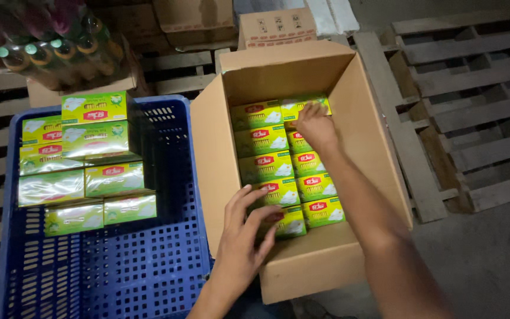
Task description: The person transfers small yellow and green product boxes from a cardboard carton into a blue plastic basket. They repeatedly pick up boxes from the carton and place them into the basket, arranging them in neat rows.
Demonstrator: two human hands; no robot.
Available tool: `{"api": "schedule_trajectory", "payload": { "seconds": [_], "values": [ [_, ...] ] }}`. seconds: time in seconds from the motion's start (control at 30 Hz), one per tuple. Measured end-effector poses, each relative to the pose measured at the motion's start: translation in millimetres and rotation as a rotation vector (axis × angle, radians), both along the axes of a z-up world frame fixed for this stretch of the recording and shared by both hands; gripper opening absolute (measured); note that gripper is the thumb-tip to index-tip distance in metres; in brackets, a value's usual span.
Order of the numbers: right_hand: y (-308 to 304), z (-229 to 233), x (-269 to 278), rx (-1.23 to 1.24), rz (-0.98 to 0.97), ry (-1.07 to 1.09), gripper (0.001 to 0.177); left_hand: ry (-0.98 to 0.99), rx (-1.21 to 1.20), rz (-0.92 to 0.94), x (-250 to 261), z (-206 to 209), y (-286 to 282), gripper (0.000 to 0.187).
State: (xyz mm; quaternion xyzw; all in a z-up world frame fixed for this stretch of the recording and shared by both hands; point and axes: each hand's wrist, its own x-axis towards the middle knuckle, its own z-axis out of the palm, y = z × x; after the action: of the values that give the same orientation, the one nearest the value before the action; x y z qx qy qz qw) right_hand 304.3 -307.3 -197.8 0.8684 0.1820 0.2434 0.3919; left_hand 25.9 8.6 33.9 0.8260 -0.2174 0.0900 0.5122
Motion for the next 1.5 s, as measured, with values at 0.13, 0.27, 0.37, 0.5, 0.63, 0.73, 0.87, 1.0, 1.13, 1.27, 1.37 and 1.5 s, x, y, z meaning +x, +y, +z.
{"api": "schedule_trajectory", "payload": {
  "seconds": [0.13, 0.27, 0.37, 0.5, 0.63, 0.73, 0.87, 1.0, 1.13, 1.27, 1.37, 1.5],
  "values": [
    [15.5, -26.0, -2.6, 0.044, -0.153, -0.031, 0.077, 0.009, 0.007, -0.001, -1.2, 1.5, 0.2, 0.029],
    [27.1, -16.6, -9.5, -0.133, -0.241, -0.048, 0.055, 0.001, 0.005, 0.012, -1.0, -0.3, -0.4, 0.029],
    [30.6, -11.6, -12.1, -0.174, -0.286, -0.016, 0.045, -0.001, -0.005, 0.009, -1.4, 0.1, 0.0, 0.027],
    [41.2, 6.1, -19.9, -0.146, -0.330, -0.004, 0.042, -0.006, -0.013, 0.015, -1.8, -1.0, -0.3, 0.026],
    [29.0, -19.9, -9.4, -0.140, -0.322, -0.065, 0.039, 0.014, -0.018, 0.003, -1.2, -4.2, 0.3, 0.027],
    [13.8, -41.9, 5.5, -0.143, -0.305, -0.020, 0.045, 0.003, -0.013, 0.006, -0.5, -7.4, -2.4, 0.030],
    [25.6, 61.0, -13.3, 0.540, -0.567, 0.618, 0.065, -0.010, -0.034, 0.046, -0.4, -7.7, -2.2, 0.023],
    [9.1, 102.7, -16.5, 0.849, -0.572, 0.905, 0.081, -0.040, -0.095, 0.042, -2.9, -10.9, 2.5, 0.024],
    [-3.5, 111.3, -42.2, 1.094, -0.426, 0.648, 0.042, 0.021, -0.168, 0.121, -13.7, -11.7, 6.8, 0.035],
    [122.0, 272.0, -144.1, 1.566, 0.092, 0.603, 0.034, 0.069, -0.251, 0.030, -51.3, -13.8, 21.9, 0.037],
    [183.6, 291.7, -202.2, 1.936, 0.463, 0.863, 0.032, 0.156, -0.311, 0.033, -81.2, -21.3, 47.6, 0.042],
    [251.2, 288.8, -263.7, 1.825, 0.383, 1.447, 0.031, 0.154, -0.267, 0.264, -115.6, -86.8, 97.4, 0.037]
  ]
}}
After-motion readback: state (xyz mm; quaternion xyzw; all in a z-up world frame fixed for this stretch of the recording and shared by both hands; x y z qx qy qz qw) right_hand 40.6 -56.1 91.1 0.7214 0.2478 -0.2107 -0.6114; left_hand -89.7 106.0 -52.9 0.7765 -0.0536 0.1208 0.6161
